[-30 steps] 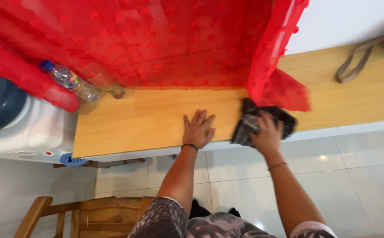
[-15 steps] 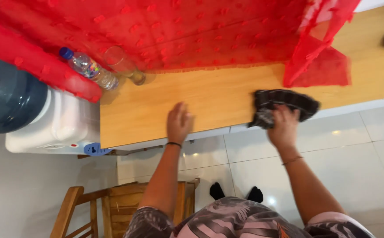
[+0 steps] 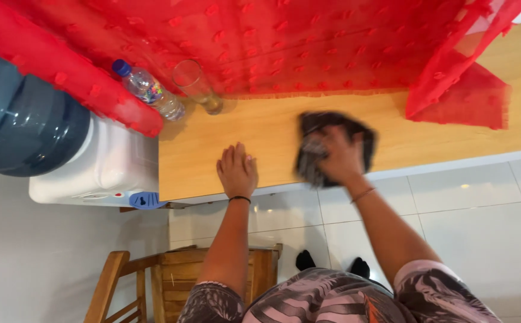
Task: Dusting and cleaning the door frame and desk surfaces in a hotel room.
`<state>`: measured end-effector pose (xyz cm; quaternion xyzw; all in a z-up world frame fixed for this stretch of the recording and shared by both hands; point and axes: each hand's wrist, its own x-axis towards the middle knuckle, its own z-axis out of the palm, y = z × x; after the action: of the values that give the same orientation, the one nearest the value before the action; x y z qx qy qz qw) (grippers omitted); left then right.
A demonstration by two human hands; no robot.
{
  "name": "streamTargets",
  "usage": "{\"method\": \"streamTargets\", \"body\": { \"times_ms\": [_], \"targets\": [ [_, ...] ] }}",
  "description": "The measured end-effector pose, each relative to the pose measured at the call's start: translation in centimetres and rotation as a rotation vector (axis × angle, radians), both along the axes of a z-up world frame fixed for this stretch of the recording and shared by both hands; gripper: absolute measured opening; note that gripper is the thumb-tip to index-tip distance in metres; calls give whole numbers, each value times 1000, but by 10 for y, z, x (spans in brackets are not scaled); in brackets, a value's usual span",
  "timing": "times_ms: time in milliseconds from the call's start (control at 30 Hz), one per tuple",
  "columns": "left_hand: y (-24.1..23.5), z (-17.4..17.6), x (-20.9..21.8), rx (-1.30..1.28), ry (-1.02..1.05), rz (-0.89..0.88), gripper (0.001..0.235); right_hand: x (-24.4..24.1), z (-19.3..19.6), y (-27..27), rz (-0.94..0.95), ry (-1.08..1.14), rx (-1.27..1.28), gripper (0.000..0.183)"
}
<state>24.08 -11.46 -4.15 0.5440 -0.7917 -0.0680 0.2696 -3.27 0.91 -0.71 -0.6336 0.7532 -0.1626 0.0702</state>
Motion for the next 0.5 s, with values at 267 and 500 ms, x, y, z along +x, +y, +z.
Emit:
{"method": "streamTargets", "body": {
  "times_ms": [267,500],
  "targets": [
    [1,4,-2,19,-37,21,52,-62,-24,-28,-442,54,-213,74],
    [-4,-8,3,-11,-38,25,50,105,21,10,331,240,221,91]
  ]
}}
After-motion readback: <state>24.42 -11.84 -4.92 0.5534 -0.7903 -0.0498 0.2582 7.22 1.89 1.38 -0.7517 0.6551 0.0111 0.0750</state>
